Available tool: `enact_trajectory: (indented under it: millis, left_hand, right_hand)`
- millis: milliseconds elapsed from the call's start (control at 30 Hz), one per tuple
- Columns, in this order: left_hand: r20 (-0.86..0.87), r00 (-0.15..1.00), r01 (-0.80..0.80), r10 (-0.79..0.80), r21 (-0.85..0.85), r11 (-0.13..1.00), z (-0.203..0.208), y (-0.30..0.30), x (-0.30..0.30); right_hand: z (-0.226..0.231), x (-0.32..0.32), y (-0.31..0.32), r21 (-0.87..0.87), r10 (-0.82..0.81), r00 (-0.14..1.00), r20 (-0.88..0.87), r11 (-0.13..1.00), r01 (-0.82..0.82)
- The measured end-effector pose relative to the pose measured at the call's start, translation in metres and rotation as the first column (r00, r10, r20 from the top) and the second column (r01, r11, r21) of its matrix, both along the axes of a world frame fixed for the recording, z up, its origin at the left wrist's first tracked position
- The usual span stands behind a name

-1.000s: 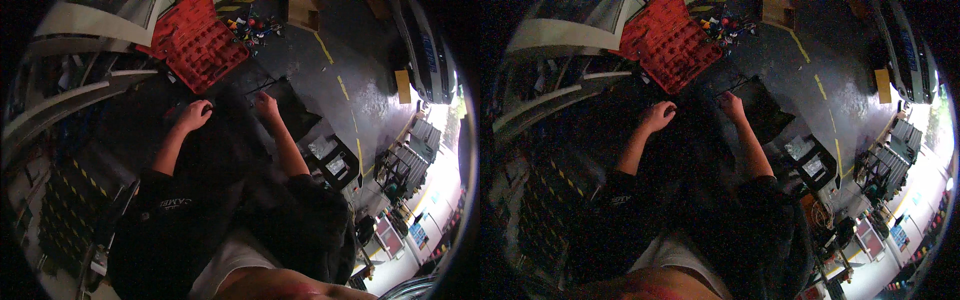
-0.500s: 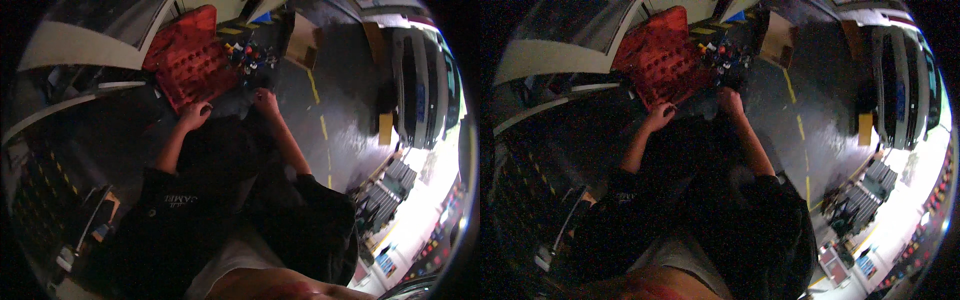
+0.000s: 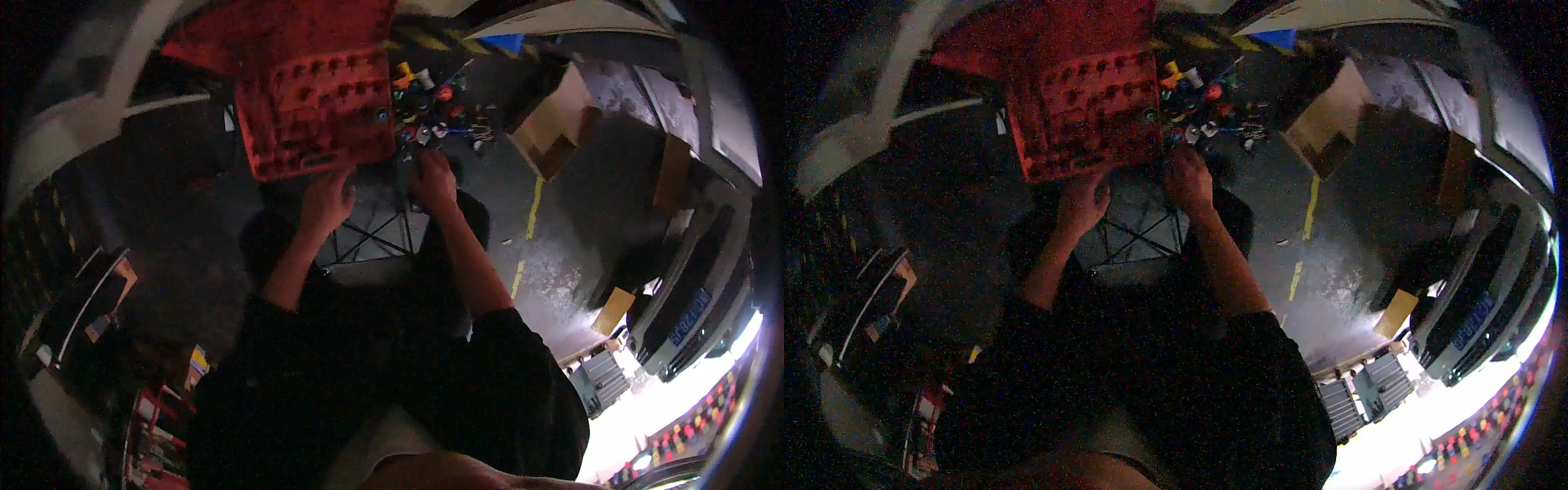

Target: The person uses a ratchet wrench on a vehicle, then washes hands at a sink. Afterward, they walk to a workbench and open a red toolbox, placing several small tools and parts into the tray.

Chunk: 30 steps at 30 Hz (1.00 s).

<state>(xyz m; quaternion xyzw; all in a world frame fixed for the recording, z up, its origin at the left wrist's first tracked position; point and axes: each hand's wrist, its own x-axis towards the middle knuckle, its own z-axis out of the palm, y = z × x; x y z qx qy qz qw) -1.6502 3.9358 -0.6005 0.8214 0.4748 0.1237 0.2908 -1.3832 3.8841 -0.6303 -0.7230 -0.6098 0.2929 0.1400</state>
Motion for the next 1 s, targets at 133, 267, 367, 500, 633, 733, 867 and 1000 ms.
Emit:
enact_trajectory:
  millis: [133, 267, 367, 500, 633, 733, 867, 1000]
  left_hand:
    - [-0.046, 0.996, 0.074, -0.077, -0.065, 0.995, -0.091, 0.012, -0.016]
    - [-0.039, 0.999, 0.023, -0.025, -0.047, 0.999, -0.141, 0.027, -0.015]
    - [-0.05, 0.999, 0.025, -0.02, 0.097, 0.995, -0.16, 0.032, -0.018]
    - [-0.137, 0.99, 0.076, -0.04, 0.267, 0.961, -0.153, 0.029, -0.026]
    - [-0.232, 0.973, 0.119, -0.017, 0.435, 0.893, -0.158, 0.004, -0.048]
    - [-0.194, 0.981, 0.093, 0.0, 0.472, 0.877, -0.16, -0.006, -0.055]
    - [-0.025, 0.999, -0.017, 0.033, 0.495, 0.869, -0.149, -0.027, -0.059]
    - [0.013, 0.999, -0.035, 0.032, 0.354, 0.934, -0.164, -0.02, -0.072]
  right_hand:
    - [-0.069, -0.024, 0.02, 0.043, 0.026, 1.0, 0.013, 0.999, -0.026]
    - [-0.106, -0.035, 0.048, 0.136, 0.097, 0.995, -0.032, 0.986, -0.092]
    - [-0.11, -0.039, 0.06, 0.189, 0.161, 0.986, -0.039, 0.97, -0.151]
    - [-0.118, -0.042, 0.057, 0.256, 0.189, 0.981, -0.051, 0.951, -0.17]
    - [-0.093, -0.048, 0.05, 0.303, 0.382, 0.923, -0.052, 0.886, -0.35]
    - [-0.094, -0.047, 0.041, 0.315, 0.328, 0.943, -0.048, 0.901, -0.297]
    - [-0.088, -0.037, 0.015, 0.324, 0.258, 0.964, -0.069, 0.92, -0.223]
    - [-0.103, -0.016, -0.009, 0.323, 0.301, 0.949, 0.096, 0.892, -0.316]
